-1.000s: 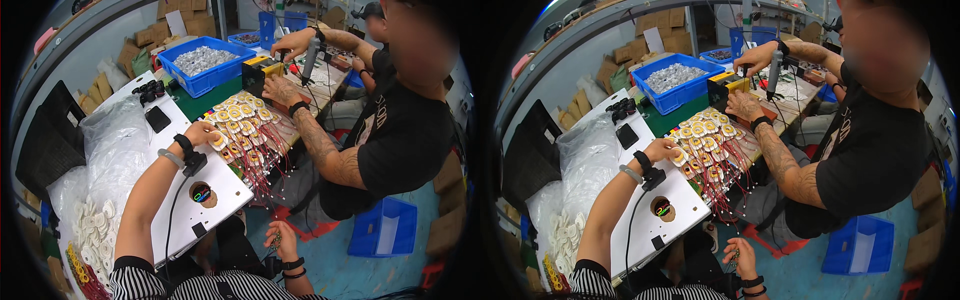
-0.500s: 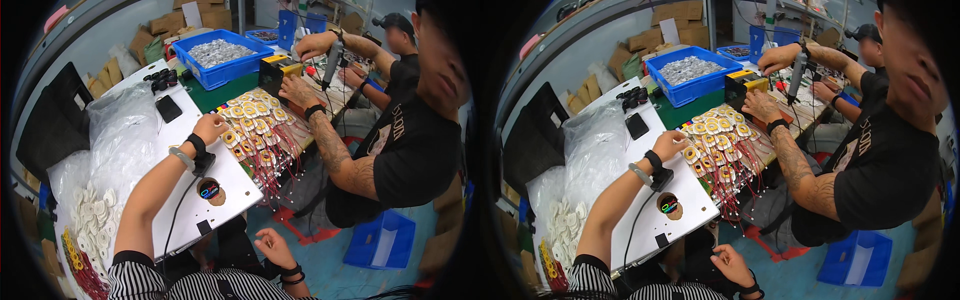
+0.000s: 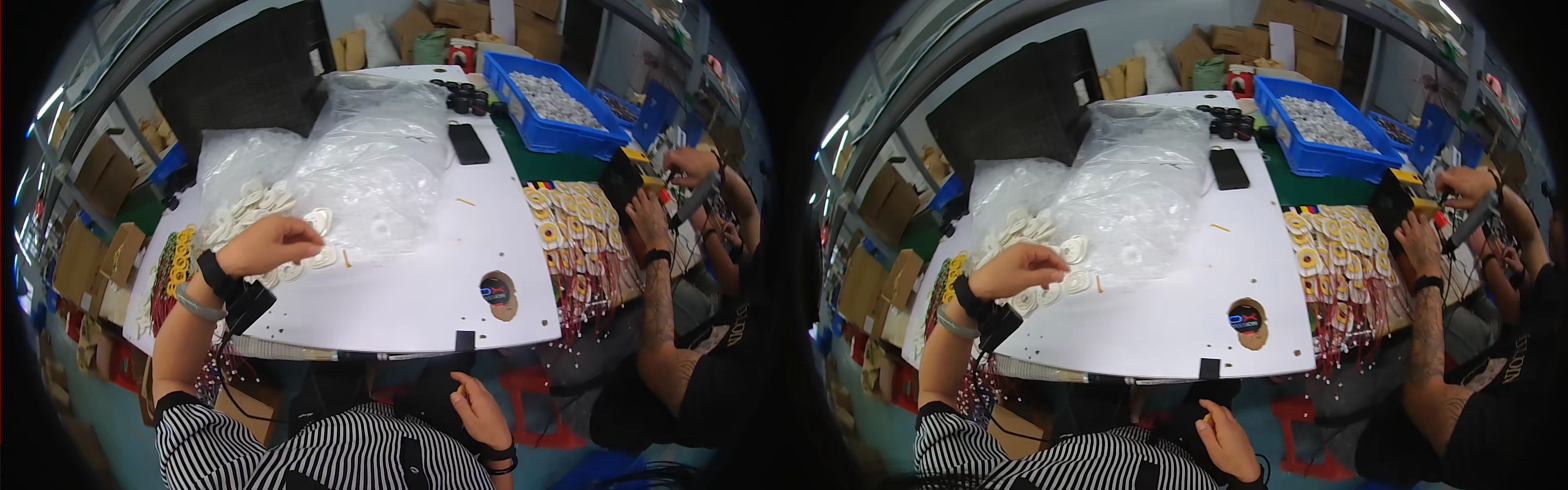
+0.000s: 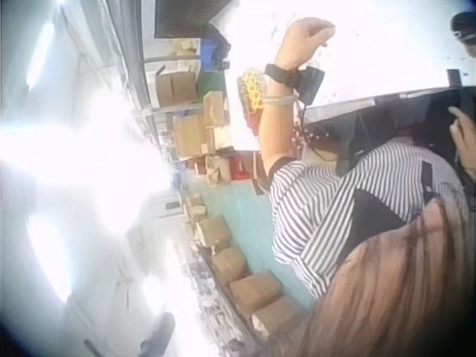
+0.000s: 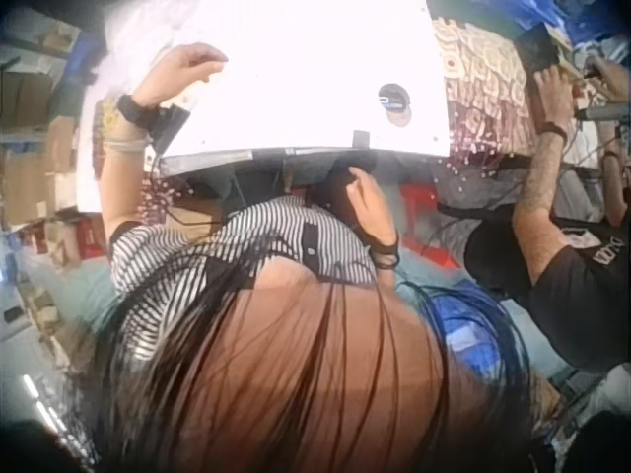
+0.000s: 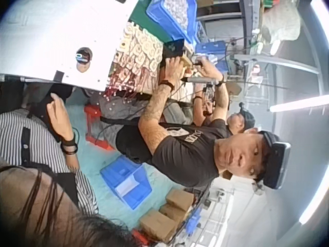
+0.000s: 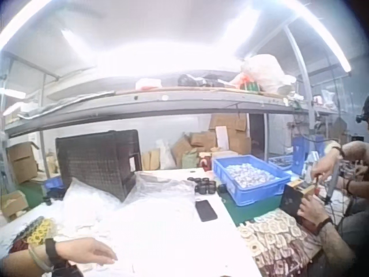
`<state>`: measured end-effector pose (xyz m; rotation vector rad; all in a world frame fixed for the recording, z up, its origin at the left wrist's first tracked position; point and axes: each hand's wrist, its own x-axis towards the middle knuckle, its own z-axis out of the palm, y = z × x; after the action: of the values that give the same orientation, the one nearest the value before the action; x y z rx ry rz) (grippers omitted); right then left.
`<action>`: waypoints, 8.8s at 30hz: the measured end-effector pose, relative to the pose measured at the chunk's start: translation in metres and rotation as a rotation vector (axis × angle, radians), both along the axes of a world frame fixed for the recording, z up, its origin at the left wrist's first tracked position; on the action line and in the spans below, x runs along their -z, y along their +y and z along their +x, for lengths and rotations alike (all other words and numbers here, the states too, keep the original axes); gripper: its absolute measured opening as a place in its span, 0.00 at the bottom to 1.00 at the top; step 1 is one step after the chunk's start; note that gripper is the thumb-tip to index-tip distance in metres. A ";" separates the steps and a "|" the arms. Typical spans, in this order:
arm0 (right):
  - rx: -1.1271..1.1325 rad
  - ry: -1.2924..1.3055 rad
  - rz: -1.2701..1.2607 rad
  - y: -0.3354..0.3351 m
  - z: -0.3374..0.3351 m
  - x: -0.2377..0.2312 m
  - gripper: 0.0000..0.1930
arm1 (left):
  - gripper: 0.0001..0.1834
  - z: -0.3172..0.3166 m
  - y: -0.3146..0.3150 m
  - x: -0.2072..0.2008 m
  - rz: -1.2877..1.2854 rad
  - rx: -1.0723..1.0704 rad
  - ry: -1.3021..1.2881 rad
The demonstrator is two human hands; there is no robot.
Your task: Manually assemble small electronic components with wiring.
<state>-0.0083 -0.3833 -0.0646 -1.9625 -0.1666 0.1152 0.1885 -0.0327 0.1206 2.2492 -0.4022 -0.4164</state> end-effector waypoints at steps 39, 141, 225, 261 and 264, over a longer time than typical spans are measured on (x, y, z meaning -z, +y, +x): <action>-0.001 0.147 0.228 0.078 0.016 -0.016 0.12 | 0.08 0.064 -0.032 0.086 0.102 -0.065 -0.652; 0.079 0.043 0.561 0.103 0.038 -0.020 0.08 | 0.13 -0.104 -0.051 0.116 -0.503 0.176 0.194; 0.226 -0.186 0.071 0.118 0.028 -0.033 0.09 | 0.14 -0.107 -0.050 0.116 -0.391 0.153 0.020; 0.656 -0.197 1.007 -0.007 -0.013 -0.021 0.08 | 0.15 -0.017 -0.215 0.053 -0.355 0.580 0.535; 0.647 -0.262 1.108 -0.031 -0.017 -0.010 0.08 | 0.18 0.026 -0.249 0.039 -0.344 0.612 0.486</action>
<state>-0.0255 -0.4144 -0.0549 -0.8380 0.2118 -0.5531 0.2147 -0.2820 0.0815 1.5874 -0.8271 -1.0908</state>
